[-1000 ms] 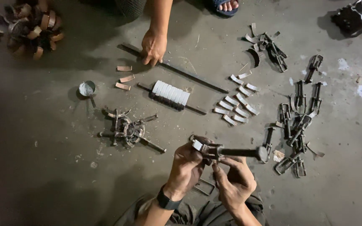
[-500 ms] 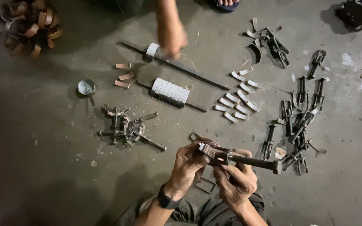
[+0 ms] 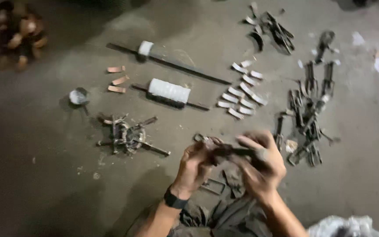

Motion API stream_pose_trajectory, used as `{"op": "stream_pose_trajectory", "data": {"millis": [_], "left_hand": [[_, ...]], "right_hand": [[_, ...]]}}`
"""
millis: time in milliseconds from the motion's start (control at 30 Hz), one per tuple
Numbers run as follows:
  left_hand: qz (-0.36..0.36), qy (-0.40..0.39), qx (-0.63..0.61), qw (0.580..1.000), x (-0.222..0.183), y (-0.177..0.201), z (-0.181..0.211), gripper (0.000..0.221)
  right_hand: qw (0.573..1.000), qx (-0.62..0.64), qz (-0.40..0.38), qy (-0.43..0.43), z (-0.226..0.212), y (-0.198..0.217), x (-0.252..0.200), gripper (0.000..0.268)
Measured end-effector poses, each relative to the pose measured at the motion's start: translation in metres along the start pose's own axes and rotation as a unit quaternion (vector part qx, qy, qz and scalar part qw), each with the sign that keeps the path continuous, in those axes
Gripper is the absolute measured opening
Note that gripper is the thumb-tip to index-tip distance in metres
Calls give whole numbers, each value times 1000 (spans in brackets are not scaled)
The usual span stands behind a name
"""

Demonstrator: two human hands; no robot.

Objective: Sorting and inspecting valve spring compressors and metal engine components spread on a workshop floor.

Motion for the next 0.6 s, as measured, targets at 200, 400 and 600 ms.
{"op": "stream_pose_trajectory", "data": {"millis": [200,400,600], "left_hand": [[-52,-14,-134,990,13,13,-16,37],[78,5,-124,989,17,49,-1,43],[73,-29,-118,990,10,102,2,39]], "right_hand": [[994,33,-106,-10,-11,-7,38,45],[980,86,-141,-114,55,20,40,52],[898,-394,78,-180,327,193,-25,42]]}}
Point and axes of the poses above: each hand's wrist, its own x-axis towards the middle knuckle, its own y-axis out of the back of the hand, z = x × y, the point moved 3 cm from there along x, towards the middle knuckle, and after that the axes turned 8 degrees about -y, right-handed, at the moved point
